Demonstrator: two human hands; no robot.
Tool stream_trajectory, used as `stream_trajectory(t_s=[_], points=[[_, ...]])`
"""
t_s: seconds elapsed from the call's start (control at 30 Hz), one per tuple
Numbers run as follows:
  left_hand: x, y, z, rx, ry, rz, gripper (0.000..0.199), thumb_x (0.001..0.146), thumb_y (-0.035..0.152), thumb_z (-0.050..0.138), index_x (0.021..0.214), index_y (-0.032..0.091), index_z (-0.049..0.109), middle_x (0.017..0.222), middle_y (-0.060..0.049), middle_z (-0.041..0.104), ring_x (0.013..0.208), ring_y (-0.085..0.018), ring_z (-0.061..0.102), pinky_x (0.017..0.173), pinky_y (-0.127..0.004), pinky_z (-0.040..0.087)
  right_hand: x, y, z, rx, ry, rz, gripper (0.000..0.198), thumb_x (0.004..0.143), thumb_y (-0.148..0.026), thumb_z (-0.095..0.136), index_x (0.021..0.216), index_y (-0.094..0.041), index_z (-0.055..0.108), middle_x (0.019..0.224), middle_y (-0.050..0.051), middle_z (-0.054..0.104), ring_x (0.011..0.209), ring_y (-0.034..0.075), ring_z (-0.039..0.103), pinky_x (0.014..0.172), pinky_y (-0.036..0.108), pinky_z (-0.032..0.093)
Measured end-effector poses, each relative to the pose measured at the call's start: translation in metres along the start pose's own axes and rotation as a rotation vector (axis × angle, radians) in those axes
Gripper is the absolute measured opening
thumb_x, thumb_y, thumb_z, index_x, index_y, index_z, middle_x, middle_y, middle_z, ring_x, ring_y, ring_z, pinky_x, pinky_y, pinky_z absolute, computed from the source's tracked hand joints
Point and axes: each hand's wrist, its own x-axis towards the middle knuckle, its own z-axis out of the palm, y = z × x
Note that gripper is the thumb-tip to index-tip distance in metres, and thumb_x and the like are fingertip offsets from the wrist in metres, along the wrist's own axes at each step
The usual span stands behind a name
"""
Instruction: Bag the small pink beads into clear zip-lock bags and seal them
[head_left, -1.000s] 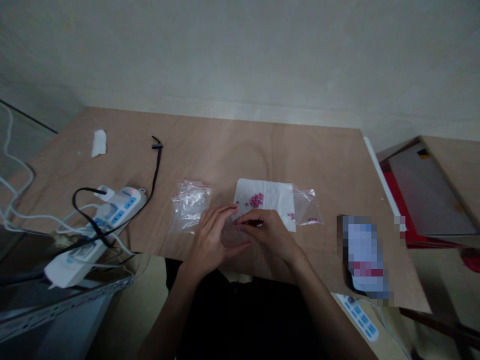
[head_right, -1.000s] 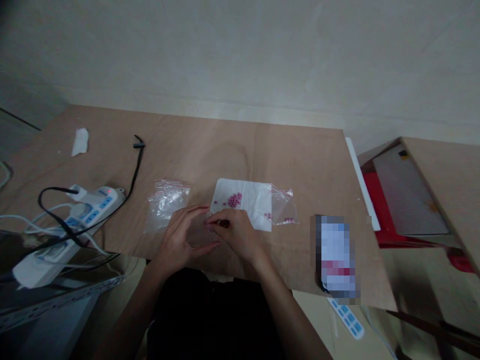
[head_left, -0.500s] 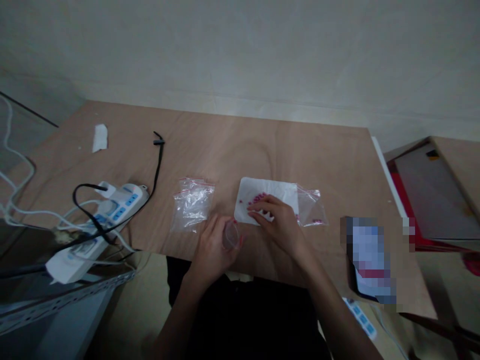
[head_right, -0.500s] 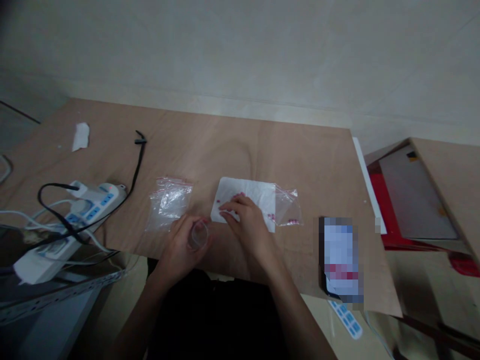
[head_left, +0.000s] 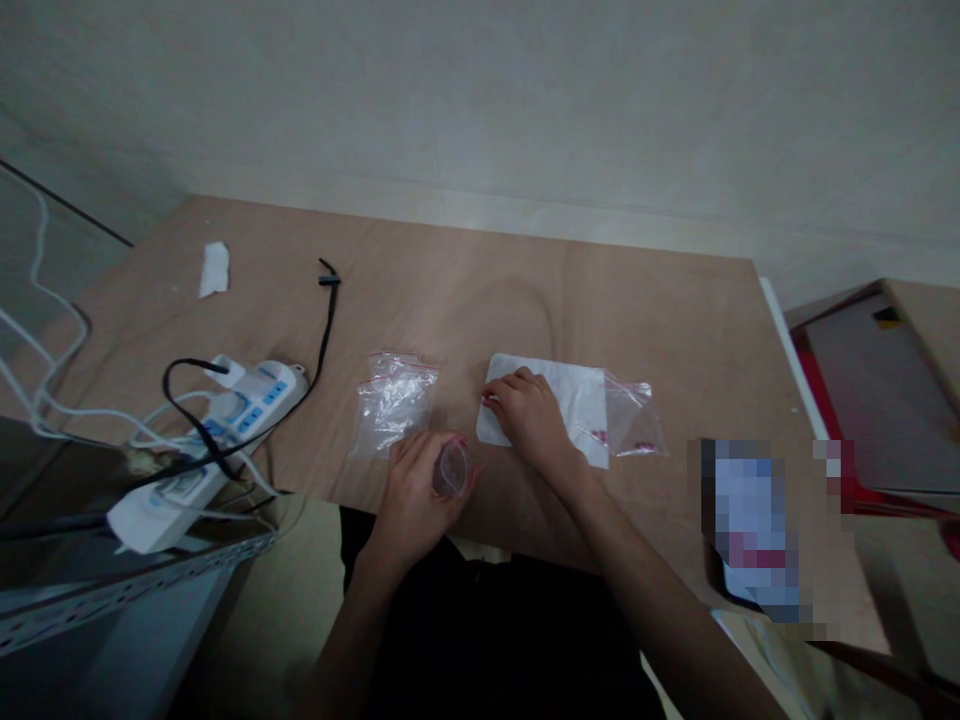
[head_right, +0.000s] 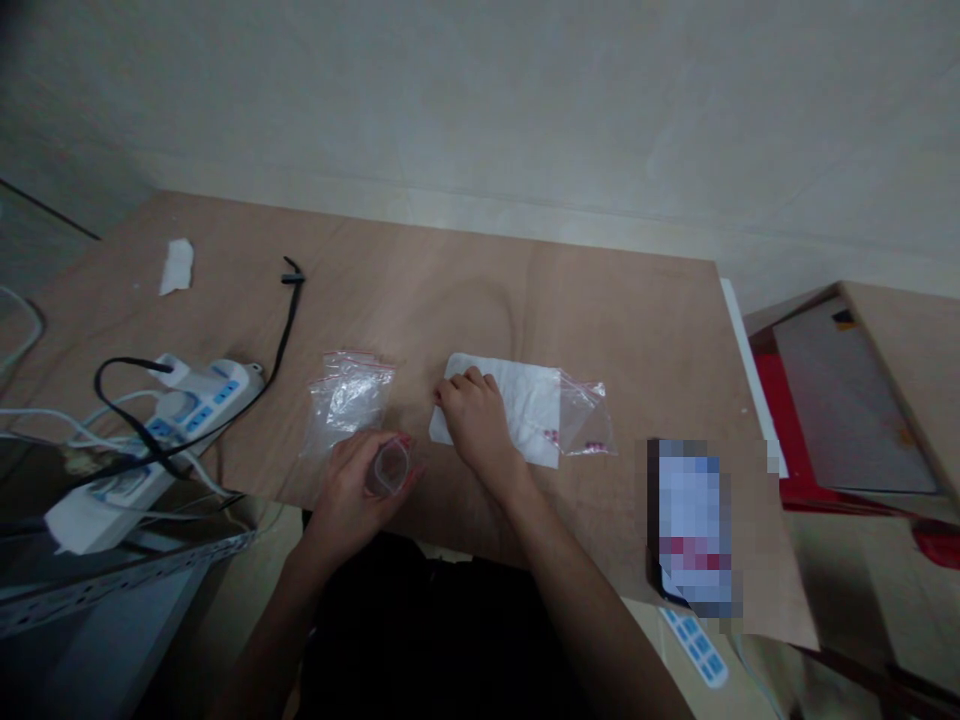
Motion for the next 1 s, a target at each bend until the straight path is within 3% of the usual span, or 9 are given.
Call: stream_trajectory(t_s=[0.13,0.27,0.47,0.7,0.8,0.87,1.0], points=[[0.0,0.0,0.0,-0.012,0.038,-0.006,0.022,0.083,0.029,0.066,0.102,0.022,0.057,0.095,-0.005,0.07,0.091,-0.024,0.066,0.085,-0.041,0.049,0.005,-0.001,0.005,0.014,-0.007,0.024,0.017,0.091,-0.013,0.056,0.092,-0.015,0.073,0.088,0.015,0.074,0.091,0.028,0.061,0.077,0.039,0.042],[0.003,0.001,0.005,-0.08,0.082,-0.06,0.027,0.081,0.031,0.067,0.103,0.023,0.055,0.096,-0.005,0.069,0.092,-0.024,0.066,0.084,-0.041,0.051,-0.003,-0.007,-0.011,0.084,0.019,0.022,0.015,0.091,-0.015,0.058,0.092,-0.016,0.073,0.09,0.01,0.076,0.091,0.026,0.063,0.08,0.037,0.045],[0.011,0.013,0.019,-0.324,0.07,-0.119,0.037,0.073,0.025,0.066,0.105,0.023,0.049,0.095,-0.005,0.067,0.087,-0.023,0.067,0.075,-0.038,0.055,-0.044,-0.036,-0.048,0.509,0.214,-0.109,0.01,0.09,-0.022,0.062,0.092,-0.023,0.072,0.082,0.001,0.075,0.078,0.017,0.062,0.076,0.031,0.05],[0.012,0.025,0.027,-0.364,0.022,-0.061,0.033,0.072,0.023,0.063,0.103,0.022,0.051,0.092,-0.004,0.068,0.085,-0.022,0.065,0.073,-0.036,0.055,-0.066,-0.04,-0.043,0.263,0.177,-0.122,0.009,0.088,-0.02,0.064,0.087,-0.02,0.073,0.081,0.004,0.076,0.076,0.022,0.059,0.07,0.035,0.048],[0.011,0.024,0.028,-0.364,0.032,-0.029,0.033,0.072,0.024,0.064,0.102,0.022,0.051,0.09,-0.004,0.067,0.084,-0.022,0.065,0.072,-0.035,0.055,-0.068,-0.035,-0.045,0.295,0.177,-0.178,0.016,0.093,-0.023,0.058,0.094,-0.02,0.074,0.089,0.006,0.075,0.081,0.022,0.06,0.074,0.036,0.051],[0.012,0.022,0.027,-0.346,0.062,-0.043,0.031,0.074,0.026,0.067,0.1,0.022,0.051,0.088,-0.004,0.066,0.081,-0.021,0.065,0.069,-0.034,0.054,-0.068,-0.024,-0.045,0.397,0.253,-0.124,0.02,0.095,-0.024,0.055,0.101,-0.019,0.073,0.094,0.008,0.073,0.085,0.02,0.063,0.075,0.033,0.053],[0.013,0.02,0.025,-0.288,0.116,-0.088,0.026,0.078,0.032,0.069,0.095,0.022,0.052,0.083,-0.002,0.064,0.073,-0.018,0.063,0.064,-0.031,0.052,-0.058,0.013,-0.029,0.334,0.361,0.248,0.017,0.091,-0.02,0.058,0.096,-0.017,0.074,0.089,0.008,0.07,0.082,0.02,0.065,0.074,0.033,0.054]])
